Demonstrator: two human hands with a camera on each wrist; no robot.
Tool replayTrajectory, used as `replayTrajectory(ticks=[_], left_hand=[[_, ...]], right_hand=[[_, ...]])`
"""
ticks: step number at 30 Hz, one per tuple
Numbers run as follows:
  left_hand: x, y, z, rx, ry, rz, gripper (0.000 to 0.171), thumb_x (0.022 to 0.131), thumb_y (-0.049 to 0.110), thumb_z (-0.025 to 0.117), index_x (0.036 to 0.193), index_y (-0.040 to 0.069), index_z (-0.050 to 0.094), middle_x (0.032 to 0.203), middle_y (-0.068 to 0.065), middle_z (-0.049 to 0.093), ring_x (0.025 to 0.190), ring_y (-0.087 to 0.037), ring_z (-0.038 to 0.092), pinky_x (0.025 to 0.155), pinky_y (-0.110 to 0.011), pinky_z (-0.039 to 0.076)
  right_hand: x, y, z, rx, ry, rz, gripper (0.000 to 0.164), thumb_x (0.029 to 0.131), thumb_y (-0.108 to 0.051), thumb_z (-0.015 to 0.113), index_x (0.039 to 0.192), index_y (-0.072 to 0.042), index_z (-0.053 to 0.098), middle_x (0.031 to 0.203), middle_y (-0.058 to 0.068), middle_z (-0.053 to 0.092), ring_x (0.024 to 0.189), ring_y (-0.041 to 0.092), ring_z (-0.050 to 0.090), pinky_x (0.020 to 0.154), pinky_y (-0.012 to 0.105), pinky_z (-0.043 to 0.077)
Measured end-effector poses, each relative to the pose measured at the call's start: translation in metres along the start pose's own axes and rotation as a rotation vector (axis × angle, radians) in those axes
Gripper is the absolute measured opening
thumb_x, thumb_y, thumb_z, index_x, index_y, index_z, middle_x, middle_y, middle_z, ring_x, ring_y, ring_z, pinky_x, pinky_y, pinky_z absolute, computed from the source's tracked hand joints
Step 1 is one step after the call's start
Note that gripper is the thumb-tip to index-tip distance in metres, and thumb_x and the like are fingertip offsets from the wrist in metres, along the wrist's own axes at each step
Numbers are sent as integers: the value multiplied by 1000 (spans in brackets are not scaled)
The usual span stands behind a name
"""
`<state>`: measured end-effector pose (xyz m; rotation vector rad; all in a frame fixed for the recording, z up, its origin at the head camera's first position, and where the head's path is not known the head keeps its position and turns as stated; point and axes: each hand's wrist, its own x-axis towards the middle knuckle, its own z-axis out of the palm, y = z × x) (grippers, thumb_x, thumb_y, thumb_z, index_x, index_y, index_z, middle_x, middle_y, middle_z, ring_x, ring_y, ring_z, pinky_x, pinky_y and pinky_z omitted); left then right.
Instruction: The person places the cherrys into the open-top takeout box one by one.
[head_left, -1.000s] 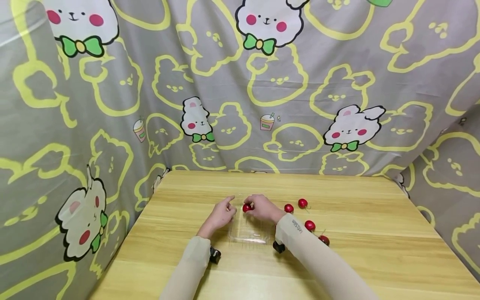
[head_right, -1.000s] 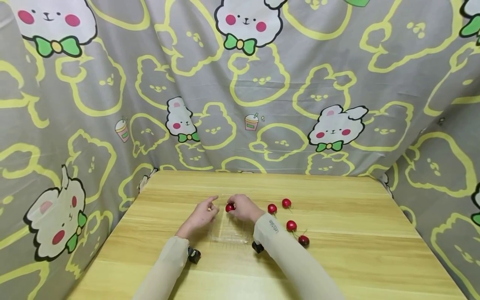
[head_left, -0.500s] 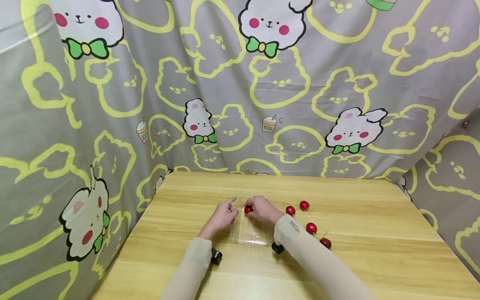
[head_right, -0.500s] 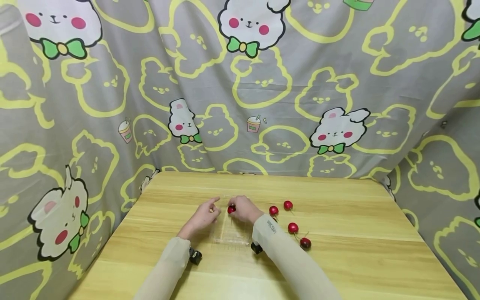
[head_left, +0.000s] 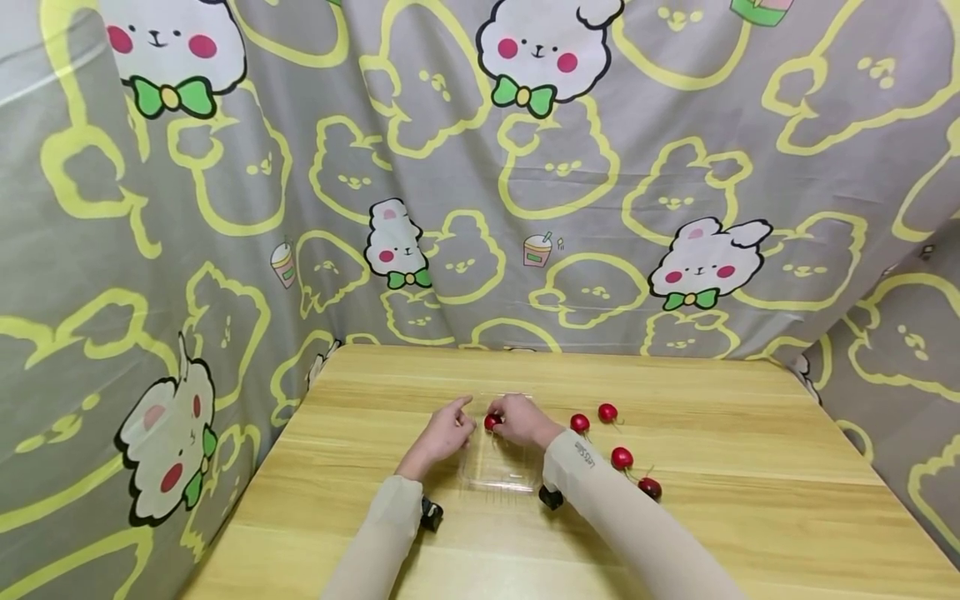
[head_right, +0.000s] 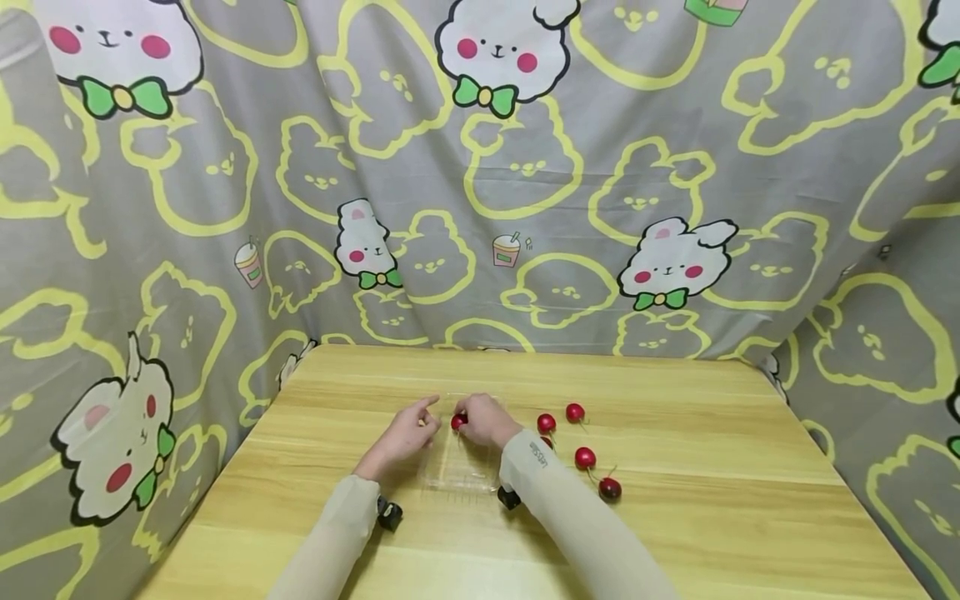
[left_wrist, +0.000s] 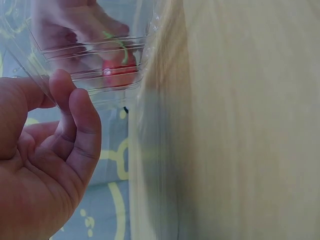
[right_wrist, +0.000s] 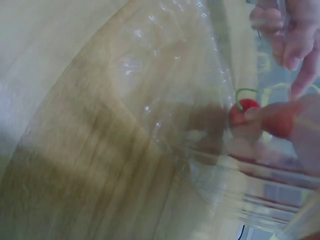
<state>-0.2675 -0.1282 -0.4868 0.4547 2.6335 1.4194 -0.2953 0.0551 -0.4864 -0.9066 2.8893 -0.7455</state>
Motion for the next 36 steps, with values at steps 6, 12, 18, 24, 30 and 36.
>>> replayTrajectory(ticks=[6,12,18,24,30,36], left_hand=[[0,0,-1,-7,-7,-2,53,94,4,52,143,-6,32,74,-6,56,60,-23,62,51,-26,45],[-1,-1,0,-11,-13,-11,53,95,3,51,143,-6,32,76,-9,57,60,-24,62,49,-24,43],[-2,-2,0,-8,-15,-15,55,94,5,53,143,-6,31,75,-7,57,60,-24,62,49,-24,44],[-2,-5,1,-5,-12,-21,55,94,5,53,144,-5,32,74,-5,56,59,-21,61,49,-24,45],[-1,-4,1,-8,-18,-25,55,94,5,53,144,-4,32,75,-8,57,60,-22,61,49,-24,44],[0,-2,1,-23,-18,-12,54,95,5,52,144,-4,31,78,-12,57,61,-24,61,48,-23,43]], right_hand=[[2,-2,0,-15,24,42,18,82,-10,73,99,-6,68,87,8,65,80,21,62,72,33,51],[3,-2,2,-24,52,56,19,80,-10,76,97,-5,69,88,7,63,81,21,60,73,33,51],[4,-3,4,-13,58,77,22,79,-7,74,101,-4,71,94,10,65,88,24,62,78,35,52],[5,-3,6,2,84,78,21,77,-6,76,97,-2,70,87,9,66,80,21,62,73,32,52],[7,-4,8,-7,118,96,19,77,-11,78,90,-3,68,76,2,62,69,14,57,65,28,49],[9,-4,7,8,124,118,19,77,-11,78,90,-4,68,76,1,62,69,14,56,64,28,49]])
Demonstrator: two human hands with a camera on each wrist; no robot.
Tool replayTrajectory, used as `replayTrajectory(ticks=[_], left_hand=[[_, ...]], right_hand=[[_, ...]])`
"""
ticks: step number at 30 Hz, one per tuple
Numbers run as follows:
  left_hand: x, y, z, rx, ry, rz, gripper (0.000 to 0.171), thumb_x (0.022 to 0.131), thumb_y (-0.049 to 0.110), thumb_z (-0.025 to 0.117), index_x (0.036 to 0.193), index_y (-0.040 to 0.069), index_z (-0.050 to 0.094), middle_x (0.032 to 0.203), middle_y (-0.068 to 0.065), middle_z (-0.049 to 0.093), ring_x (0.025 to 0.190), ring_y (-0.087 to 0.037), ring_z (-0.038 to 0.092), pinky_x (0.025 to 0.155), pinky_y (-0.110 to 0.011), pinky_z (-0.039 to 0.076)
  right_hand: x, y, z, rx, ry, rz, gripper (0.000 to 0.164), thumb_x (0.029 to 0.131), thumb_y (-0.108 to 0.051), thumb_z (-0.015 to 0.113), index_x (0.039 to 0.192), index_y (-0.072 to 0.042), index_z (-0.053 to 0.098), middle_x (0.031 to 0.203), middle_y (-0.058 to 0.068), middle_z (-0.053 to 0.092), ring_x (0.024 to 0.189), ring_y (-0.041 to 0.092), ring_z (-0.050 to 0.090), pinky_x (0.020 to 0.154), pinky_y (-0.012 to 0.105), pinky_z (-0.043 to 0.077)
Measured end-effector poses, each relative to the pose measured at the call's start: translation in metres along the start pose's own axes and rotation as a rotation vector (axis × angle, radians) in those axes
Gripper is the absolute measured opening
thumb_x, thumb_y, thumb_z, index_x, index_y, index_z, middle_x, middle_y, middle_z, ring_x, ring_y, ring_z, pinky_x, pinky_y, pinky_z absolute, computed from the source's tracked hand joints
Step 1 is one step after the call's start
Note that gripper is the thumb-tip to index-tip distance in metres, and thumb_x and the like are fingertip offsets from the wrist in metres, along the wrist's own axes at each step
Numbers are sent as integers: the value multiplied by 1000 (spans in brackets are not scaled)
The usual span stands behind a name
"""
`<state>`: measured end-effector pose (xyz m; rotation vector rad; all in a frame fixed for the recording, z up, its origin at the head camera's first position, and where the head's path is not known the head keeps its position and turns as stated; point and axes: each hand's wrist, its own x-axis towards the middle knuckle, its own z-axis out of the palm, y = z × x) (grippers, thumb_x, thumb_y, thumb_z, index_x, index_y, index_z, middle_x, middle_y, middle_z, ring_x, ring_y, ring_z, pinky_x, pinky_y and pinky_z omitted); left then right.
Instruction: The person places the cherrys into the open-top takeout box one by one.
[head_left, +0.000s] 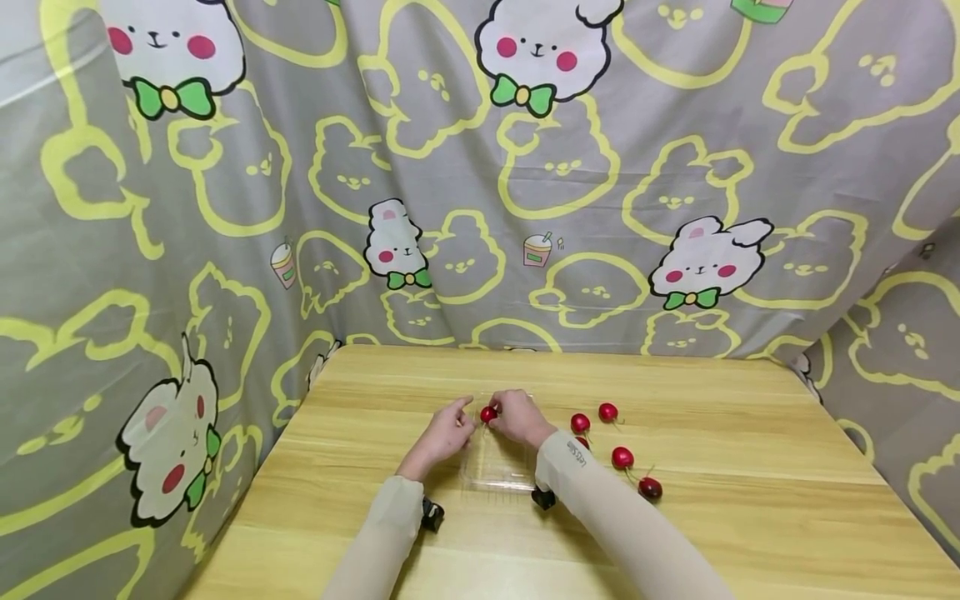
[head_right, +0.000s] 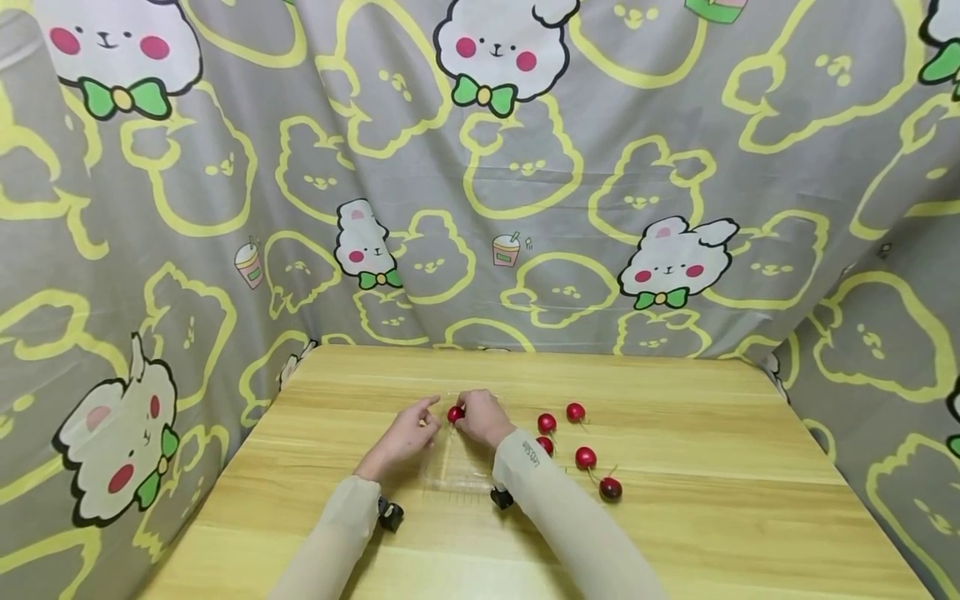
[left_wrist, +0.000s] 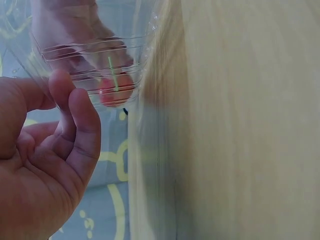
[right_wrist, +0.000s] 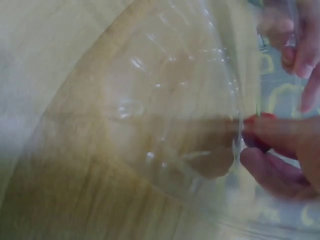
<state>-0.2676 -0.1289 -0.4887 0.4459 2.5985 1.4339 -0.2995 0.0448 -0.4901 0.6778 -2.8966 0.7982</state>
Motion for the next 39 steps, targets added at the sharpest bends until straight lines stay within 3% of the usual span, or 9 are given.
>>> replayTrajectory(ticks=[14,23,31,39], left_hand=[[-4,1,-4,-52,-26,81,52,95,1,46,142,-11,29,75,-5,51,59,-21,60,51,-26,48],[-2,0,-2,-81,-28,0,53,97,3,48,145,-4,29,81,-11,54,64,-30,62,57,-37,53],[-1,0,-1,-80,-18,-5,53,96,4,50,144,-5,31,84,-16,57,65,-28,63,60,-39,54],[-3,3,-2,-61,-9,0,52,96,5,51,144,-6,31,86,-17,57,66,-29,63,60,-38,53]], right_hand=[[2,0,2,-4,-7,44,17,78,-11,77,92,-6,68,76,0,61,70,13,57,64,27,49],[2,0,2,-2,-6,37,19,79,-10,77,94,-4,68,75,0,61,68,12,56,63,26,49],[0,-1,-3,-8,-22,38,21,78,-9,77,96,-2,68,75,1,60,67,13,56,62,26,49],[-2,-4,-14,-8,-34,18,32,79,-11,77,105,2,65,91,12,66,82,23,62,71,33,52]])
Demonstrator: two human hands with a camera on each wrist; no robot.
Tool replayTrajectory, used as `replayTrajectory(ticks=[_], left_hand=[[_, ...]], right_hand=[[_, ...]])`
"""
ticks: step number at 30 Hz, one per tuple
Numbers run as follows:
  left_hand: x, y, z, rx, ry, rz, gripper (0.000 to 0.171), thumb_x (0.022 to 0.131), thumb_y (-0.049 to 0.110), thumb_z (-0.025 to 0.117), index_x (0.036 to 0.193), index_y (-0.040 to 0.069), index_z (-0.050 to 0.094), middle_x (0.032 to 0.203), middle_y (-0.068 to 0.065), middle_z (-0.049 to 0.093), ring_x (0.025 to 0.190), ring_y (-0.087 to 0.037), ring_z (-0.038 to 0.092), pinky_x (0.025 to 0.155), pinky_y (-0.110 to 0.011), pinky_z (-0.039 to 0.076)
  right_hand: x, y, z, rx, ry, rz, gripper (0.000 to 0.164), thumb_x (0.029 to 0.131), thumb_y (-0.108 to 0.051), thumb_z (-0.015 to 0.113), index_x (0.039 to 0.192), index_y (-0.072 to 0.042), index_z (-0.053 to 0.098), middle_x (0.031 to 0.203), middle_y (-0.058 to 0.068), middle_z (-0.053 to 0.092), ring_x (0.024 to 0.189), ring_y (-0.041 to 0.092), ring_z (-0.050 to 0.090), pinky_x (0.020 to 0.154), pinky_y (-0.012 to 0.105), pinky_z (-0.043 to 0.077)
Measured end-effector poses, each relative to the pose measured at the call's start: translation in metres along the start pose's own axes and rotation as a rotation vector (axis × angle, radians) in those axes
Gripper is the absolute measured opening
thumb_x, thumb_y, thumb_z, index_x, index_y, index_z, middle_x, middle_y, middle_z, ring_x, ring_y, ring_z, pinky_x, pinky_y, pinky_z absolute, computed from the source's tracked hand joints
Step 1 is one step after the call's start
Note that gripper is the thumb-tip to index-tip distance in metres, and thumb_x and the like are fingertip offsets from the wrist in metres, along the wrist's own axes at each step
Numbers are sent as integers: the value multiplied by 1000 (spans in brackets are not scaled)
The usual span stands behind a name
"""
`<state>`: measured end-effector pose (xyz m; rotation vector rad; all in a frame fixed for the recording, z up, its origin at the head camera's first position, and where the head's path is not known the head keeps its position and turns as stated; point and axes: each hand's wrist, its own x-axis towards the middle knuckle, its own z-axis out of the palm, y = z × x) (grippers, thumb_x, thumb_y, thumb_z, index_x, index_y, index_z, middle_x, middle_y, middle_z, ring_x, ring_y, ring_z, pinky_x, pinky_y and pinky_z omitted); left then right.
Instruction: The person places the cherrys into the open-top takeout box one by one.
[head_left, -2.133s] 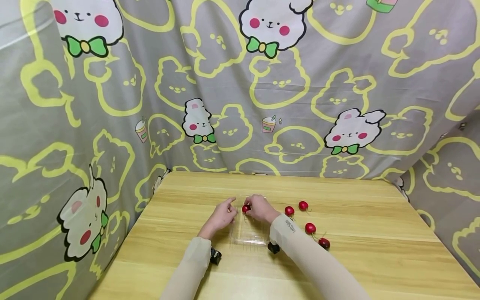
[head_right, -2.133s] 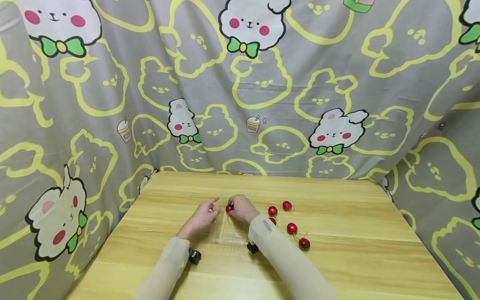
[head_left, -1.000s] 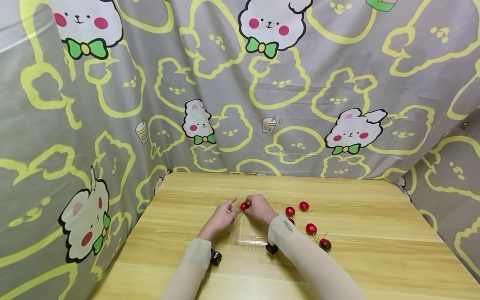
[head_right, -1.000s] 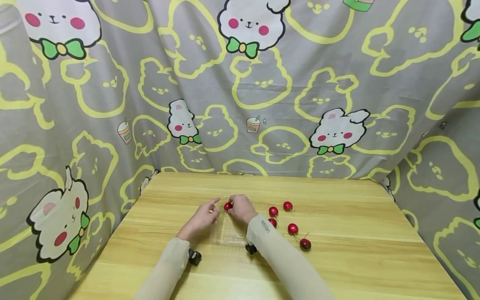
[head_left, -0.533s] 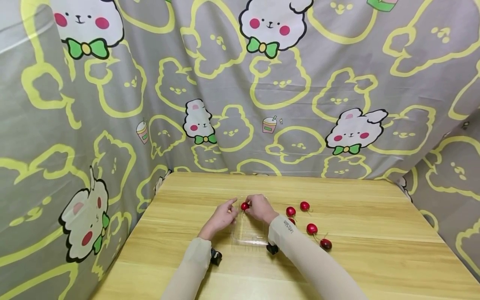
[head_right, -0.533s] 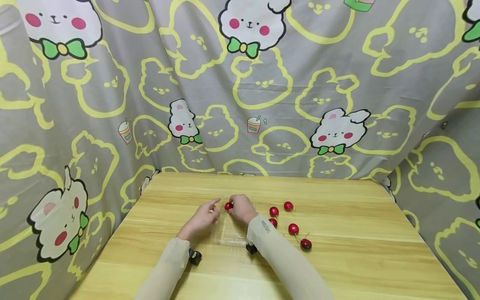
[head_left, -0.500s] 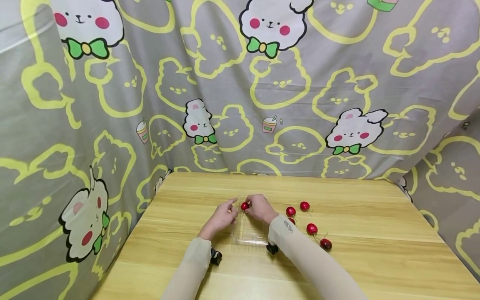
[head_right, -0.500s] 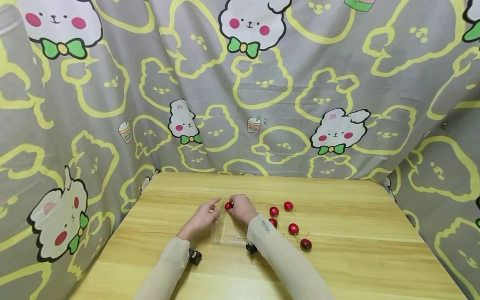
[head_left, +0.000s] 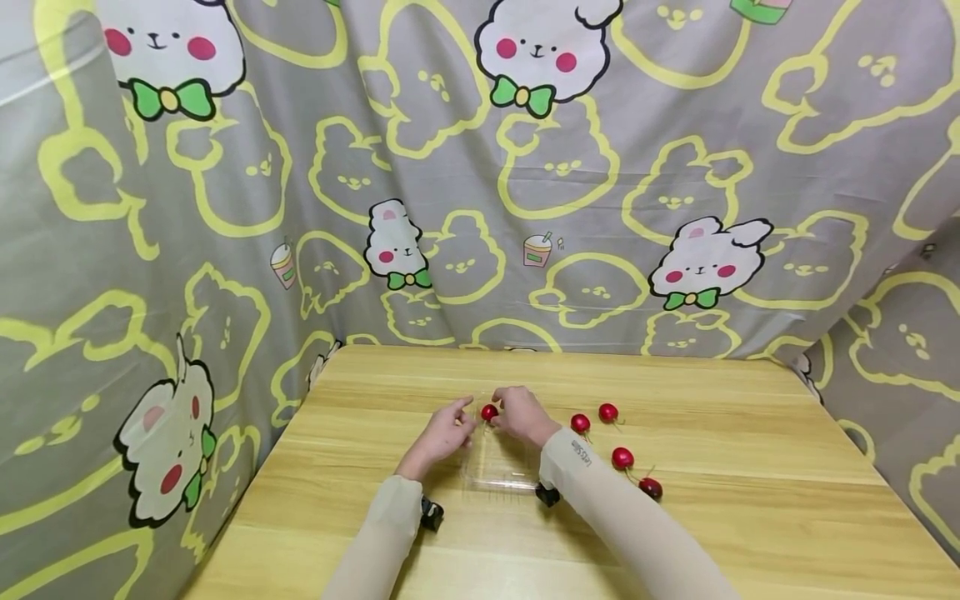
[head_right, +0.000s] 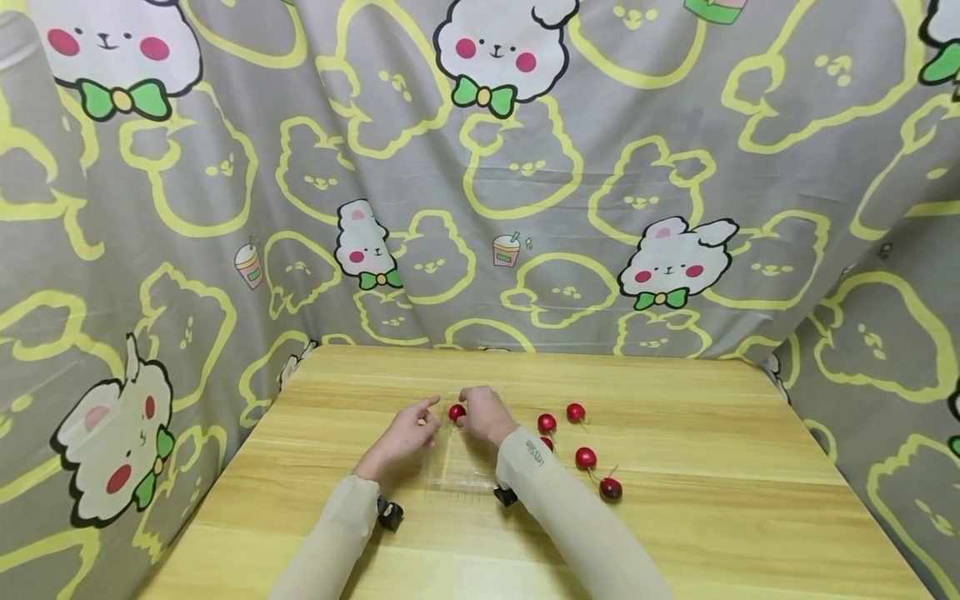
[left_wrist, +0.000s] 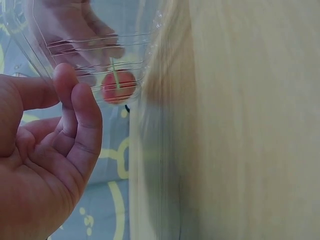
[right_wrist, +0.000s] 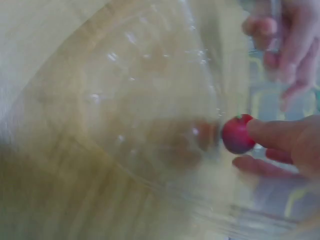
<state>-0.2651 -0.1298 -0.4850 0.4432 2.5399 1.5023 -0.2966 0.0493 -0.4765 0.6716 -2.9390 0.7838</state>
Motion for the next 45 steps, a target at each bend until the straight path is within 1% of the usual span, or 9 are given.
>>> replayTrajectory(ticks=[6,12,19,22,27,32,37,41,45], left_hand=[[1,-3,-1,12,18,7,52,96,5,52,142,-6,34,83,-14,57,65,-28,63,59,-36,53],[1,-2,-2,12,20,-10,52,96,5,51,144,-5,32,81,-7,55,67,-28,63,61,-38,53],[1,-1,-2,13,20,-3,52,96,6,51,144,-5,32,79,-6,54,66,-27,63,61,-39,53],[2,-1,-2,14,19,4,52,97,6,51,143,-6,32,78,-6,53,65,-27,63,59,-37,52],[1,0,-1,23,22,14,52,96,7,51,143,-7,32,78,-5,53,65,-26,63,55,-31,51],[2,-2,0,26,16,14,53,96,7,52,143,-7,32,78,-6,53,64,-24,63,53,-31,50],[3,-3,1,32,17,-1,53,96,8,52,144,-5,33,79,-6,54,65,-24,63,54,-29,50],[4,-2,2,36,22,3,52,96,7,51,143,-5,33,79,-6,54,65,-25,63,55,-29,50],[3,-1,3,35,27,-2,51,96,5,52,142,-6,34,78,-6,54,65,-26,63,55,-29,51]], right_hand=[[-4,1,-15,44,5,-58,32,78,-9,76,105,3,65,90,14,65,77,21,63,68,33,53],[-10,3,-28,74,-15,-59,32,80,-10,75,108,4,65,93,16,66,79,21,64,71,34,53],[-21,8,-44,86,8,-58,30,78,-12,76,104,1,67,91,14,66,80,21,63,72,35,52],[-28,12,-55,97,15,-52,29,78,-12,77,103,-1,67,90,11,66,81,21,63,72,34,53],[-43,20,-75,97,-4,-38,27,80,-13,75,105,-3,67,92,9,65,83,20,63,74,35,52],[-58,33,-90,90,-30,-38,27,81,-14,74,106,-4,67,91,5,65,84,20,62,74,35,52],[-74,50,-101,132,-79,-30,30,82,-14,73,109,-4,66,94,5,65,85,18,61,73,33,52],[-87,63,-107,164,-115,-62,28,83,-14,72,108,-4,67,95,5,65,84,16,60,72,32,51],[-100,74,-113,175,-137,-108,21,83,-14,71,103,-8,69,96,5,66,84,15,59,72,31,50]])
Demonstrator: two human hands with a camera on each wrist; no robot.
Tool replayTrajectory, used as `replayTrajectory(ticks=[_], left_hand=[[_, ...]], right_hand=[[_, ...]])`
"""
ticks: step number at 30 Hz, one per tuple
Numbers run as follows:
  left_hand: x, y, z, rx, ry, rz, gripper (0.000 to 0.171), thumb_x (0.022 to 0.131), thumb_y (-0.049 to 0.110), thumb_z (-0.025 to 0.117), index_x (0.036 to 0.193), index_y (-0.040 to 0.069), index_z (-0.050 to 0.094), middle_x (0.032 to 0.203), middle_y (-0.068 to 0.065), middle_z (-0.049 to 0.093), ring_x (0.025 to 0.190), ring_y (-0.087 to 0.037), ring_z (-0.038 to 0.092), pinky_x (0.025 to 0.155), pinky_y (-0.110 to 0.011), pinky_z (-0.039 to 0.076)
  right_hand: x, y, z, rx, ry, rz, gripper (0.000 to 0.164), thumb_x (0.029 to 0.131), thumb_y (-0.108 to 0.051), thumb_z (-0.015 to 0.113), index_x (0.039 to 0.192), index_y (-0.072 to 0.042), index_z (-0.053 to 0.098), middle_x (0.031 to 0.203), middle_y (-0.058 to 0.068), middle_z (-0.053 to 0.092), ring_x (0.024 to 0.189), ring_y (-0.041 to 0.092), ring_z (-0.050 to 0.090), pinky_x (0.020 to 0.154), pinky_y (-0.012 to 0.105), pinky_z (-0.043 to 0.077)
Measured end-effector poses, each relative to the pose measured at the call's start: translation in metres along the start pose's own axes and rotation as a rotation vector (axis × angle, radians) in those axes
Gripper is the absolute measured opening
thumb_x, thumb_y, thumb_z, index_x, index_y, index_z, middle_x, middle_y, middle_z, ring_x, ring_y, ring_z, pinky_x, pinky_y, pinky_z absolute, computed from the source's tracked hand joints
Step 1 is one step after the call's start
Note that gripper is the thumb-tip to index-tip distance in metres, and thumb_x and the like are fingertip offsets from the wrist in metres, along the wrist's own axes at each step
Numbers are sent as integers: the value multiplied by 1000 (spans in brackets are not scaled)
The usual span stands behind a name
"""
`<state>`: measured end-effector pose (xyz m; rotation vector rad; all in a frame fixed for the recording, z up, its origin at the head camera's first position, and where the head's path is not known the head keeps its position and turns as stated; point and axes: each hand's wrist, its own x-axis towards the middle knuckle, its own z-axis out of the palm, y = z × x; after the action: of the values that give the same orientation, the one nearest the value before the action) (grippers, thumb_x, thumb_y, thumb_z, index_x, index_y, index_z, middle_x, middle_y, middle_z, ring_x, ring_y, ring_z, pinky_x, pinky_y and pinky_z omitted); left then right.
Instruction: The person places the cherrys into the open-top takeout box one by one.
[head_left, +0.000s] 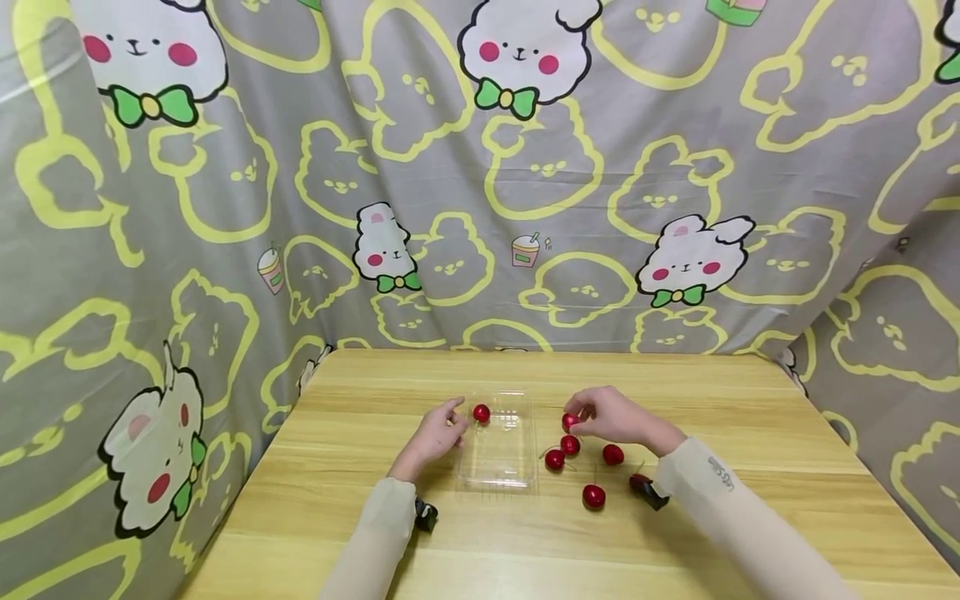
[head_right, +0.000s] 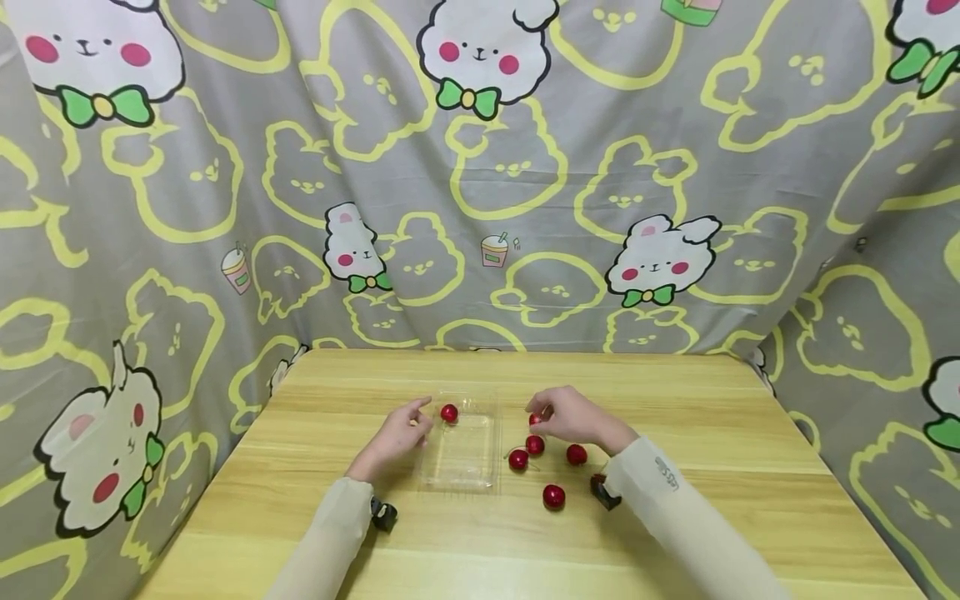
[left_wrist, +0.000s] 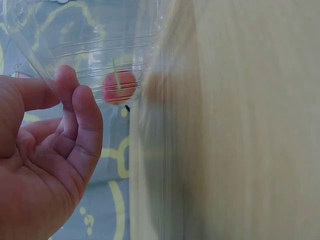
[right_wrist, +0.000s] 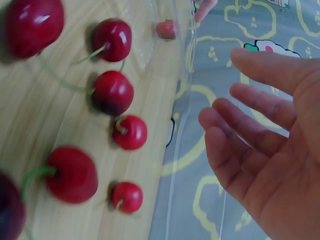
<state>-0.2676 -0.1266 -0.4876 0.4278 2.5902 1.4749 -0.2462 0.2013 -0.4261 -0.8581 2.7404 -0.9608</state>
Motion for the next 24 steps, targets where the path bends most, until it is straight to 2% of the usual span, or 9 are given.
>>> replayTrajectory(ticks=[6,14,21,24], left_hand=[[1,-1,2,4,10,1,51,95,5,52,142,-6,35,78,-5,53,64,-26,64,53,-28,50],[1,1,2,-6,10,0,51,96,6,52,142,-6,35,79,-6,53,63,-23,63,54,-30,50],[2,-2,2,2,1,-11,51,97,8,51,143,-4,34,80,-6,54,65,-25,64,51,-25,47],[2,-1,2,9,0,-15,51,97,8,51,143,-4,34,80,-6,54,65,-25,64,50,-25,46]], right_hand=[[-24,14,-8,15,-8,-41,17,84,-13,71,101,-8,69,97,5,65,83,14,60,70,28,52],[-55,27,-11,6,-27,-76,11,83,-9,72,94,-11,71,91,2,66,80,10,60,68,27,52],[-76,41,-6,12,-64,-121,16,81,-10,73,97,-11,72,95,1,66,84,18,60,66,29,52],[-85,46,-5,9,-78,-128,19,80,-12,75,98,-13,72,96,-2,65,85,17,58,68,31,51]])
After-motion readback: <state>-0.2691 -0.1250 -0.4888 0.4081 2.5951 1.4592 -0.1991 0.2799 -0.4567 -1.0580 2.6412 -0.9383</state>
